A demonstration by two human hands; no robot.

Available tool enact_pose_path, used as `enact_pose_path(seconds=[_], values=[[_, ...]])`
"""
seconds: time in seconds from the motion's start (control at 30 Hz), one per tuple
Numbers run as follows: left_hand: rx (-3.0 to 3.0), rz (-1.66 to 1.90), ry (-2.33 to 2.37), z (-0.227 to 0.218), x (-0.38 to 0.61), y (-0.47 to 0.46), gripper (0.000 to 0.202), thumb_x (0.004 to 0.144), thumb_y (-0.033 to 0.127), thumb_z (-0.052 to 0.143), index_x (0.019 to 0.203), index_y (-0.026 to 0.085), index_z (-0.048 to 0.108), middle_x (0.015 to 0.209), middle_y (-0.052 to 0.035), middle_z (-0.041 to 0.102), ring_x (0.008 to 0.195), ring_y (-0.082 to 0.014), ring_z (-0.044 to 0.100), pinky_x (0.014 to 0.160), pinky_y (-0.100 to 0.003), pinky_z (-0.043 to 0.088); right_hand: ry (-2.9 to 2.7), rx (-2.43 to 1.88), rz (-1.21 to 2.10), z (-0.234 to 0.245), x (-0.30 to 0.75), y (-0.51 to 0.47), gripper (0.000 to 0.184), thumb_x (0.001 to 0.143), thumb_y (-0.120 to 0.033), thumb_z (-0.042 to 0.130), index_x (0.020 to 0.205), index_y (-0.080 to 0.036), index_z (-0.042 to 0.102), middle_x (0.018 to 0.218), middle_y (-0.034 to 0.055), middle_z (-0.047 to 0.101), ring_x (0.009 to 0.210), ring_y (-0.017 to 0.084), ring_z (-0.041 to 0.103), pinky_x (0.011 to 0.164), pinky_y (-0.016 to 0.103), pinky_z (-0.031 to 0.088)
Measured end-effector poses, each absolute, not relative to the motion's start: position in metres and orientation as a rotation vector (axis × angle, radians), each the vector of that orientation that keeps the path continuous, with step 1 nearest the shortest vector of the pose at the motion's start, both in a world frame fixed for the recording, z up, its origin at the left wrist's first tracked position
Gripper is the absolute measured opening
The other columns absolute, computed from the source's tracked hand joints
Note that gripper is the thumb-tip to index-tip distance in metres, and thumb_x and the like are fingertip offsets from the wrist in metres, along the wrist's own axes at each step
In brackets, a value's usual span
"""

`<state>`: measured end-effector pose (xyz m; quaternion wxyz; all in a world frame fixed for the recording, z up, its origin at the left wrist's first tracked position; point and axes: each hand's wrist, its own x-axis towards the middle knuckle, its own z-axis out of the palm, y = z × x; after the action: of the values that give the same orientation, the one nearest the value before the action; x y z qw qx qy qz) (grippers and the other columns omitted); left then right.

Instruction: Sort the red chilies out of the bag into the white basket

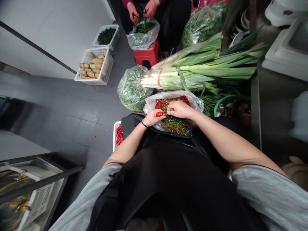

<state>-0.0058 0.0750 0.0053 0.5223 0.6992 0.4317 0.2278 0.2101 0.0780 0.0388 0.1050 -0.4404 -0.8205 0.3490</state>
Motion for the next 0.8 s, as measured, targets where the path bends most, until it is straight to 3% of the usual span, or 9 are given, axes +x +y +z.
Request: enact_pose_path(seconds=[0.13, 0.2, 0.33, 0.43, 0.5, 0.57, 0.63, 0.7, 0.8], values=[[1.515, 0.545, 0.801, 0.016, -0.009, 0.072, 0.038, 0.066, 0.046, 0.077, 0.073, 0.012, 0.063, 0.067, -0.0001, 0.059, 0.063, -0.0095, 0.049, 0.063, -0.025, 0.04, -1.824, -1.036, 1.664, 0.038, 0.204, 0.06, 0.034, 0.077, -0.05, 0.068, 0.081, -0.016, 0.068, 0.066, -0.0003, 0.061, 0.051, 0.01, 0.05, 0.053, 0.026, 0.04], [1.396, 0.573, 0.812, 0.016, -0.011, 0.069, 0.043, 0.06, 0.049, 0.08, 0.072, 0.012, 0.062, 0.066, 0.0007, 0.057, 0.06, -0.0082, 0.048, 0.061, -0.024, 0.039, -1.586, -1.026, 1.786, 0.031, 0.194, 0.056, 0.037, 0.075, -0.052, 0.07, 0.082, -0.015, 0.066, 0.057, -0.0034, 0.055, 0.044, 0.008, 0.044, 0.047, 0.024, 0.037], [1.125, 0.668, 1.095, 0.008, -0.015, 0.062, 0.044, 0.064, 0.053, 0.076, 0.075, 0.015, 0.058, 0.055, 0.0056, 0.048, 0.048, -0.0054, 0.038, 0.05, -0.021, 0.031, -1.248, -1.364, 1.414, 0.014, 0.198, 0.061, 0.047, 0.074, -0.054, 0.069, 0.104, -0.019, 0.061, 0.063, -0.0048, 0.055, 0.051, 0.01, 0.053, 0.05, 0.023, 0.044], [1.182, 0.56, 1.195, 0.007, -0.018, 0.054, 0.034, 0.07, 0.048, 0.07, 0.074, 0.016, 0.057, 0.055, 0.0043, 0.05, 0.048, -0.0072, 0.04, 0.05, -0.021, 0.03, -1.372, -1.547, 1.239, 0.009, 0.231, 0.051, 0.057, 0.078, -0.051, 0.065, 0.125, -0.02, 0.054, 0.072, -0.0024, 0.061, 0.059, 0.013, 0.06, 0.054, 0.025, 0.048], [1.456, 0.401, 1.098, 0.01, -0.018, 0.047, 0.025, 0.07, 0.038, 0.071, 0.067, 0.017, 0.058, 0.059, 0.002, 0.054, 0.054, -0.009, 0.045, 0.056, -0.022, 0.034, -1.593, -1.626, 1.208, 0.01, 0.254, 0.032, 0.044, 0.084, -0.046, 0.058, 0.12, -0.019, 0.06, 0.074, 0.0, 0.065, 0.061, 0.015, 0.062, 0.059, 0.027, 0.049], [1.74, 0.207, 0.934, 0.016, -0.017, 0.038, 0.018, 0.068, 0.027, 0.071, 0.06, 0.017, 0.058, 0.059, 0.0005, 0.055, 0.057, -0.0108, 0.046, 0.06, -0.023, 0.035, -1.888, -1.739, 1.172, 0.012, 0.267, 0.009, 0.028, 0.088, -0.038, 0.053, 0.103, -0.018, 0.068, 0.08, 0.0033, 0.07, 0.069, 0.017, 0.065, 0.066, 0.029, 0.05], [1.916, 0.049, 0.814, 0.022, -0.016, 0.029, 0.016, 0.068, 0.021, 0.07, 0.057, 0.019, 0.059, 0.059, -0.0011, 0.055, 0.058, -0.0132, 0.048, 0.061, -0.025, 0.035, -2.217, -1.912, 1.117, 0.011, 0.267, -0.01, 0.024, 0.09, -0.03, 0.05, 0.091, -0.018, 0.07, 0.088, 0.0074, 0.073, 0.08, 0.02, 0.067, 0.072, 0.03, 0.049], [2.003, -0.041, 0.777, 0.028, -0.015, 0.02, 0.015, 0.068, 0.018, 0.069, 0.056, 0.02, 0.059, 0.058, -0.0027, 0.054, 0.058, -0.0157, 0.049, 0.061, -0.026, 0.036, -2.508, -2.094, 1.048, 0.008, 0.26, -0.023, 0.025, 0.09, -0.025, 0.048, 0.091, -0.016, 0.071, 0.097, 0.0125, 0.073, 0.088, 0.025, 0.068, 0.071, 0.032, 0.049], [2.039, -0.112, 0.779, 0.037, -0.017, 0.009, 0.011, 0.067, 0.015, 0.068, 0.06, 0.021, 0.063, 0.06, -0.004, 0.058, 0.06, -0.0179, 0.054, 0.062, -0.027, 0.038, -2.723, -2.216, 0.907, 0.003, 0.25, -0.033, 0.03, 0.091, -0.024, 0.046, 0.11, -0.015, 0.067, 0.113, 0.017, 0.069, 0.091, 0.028, 0.069, 0.065, 0.032, 0.048]])
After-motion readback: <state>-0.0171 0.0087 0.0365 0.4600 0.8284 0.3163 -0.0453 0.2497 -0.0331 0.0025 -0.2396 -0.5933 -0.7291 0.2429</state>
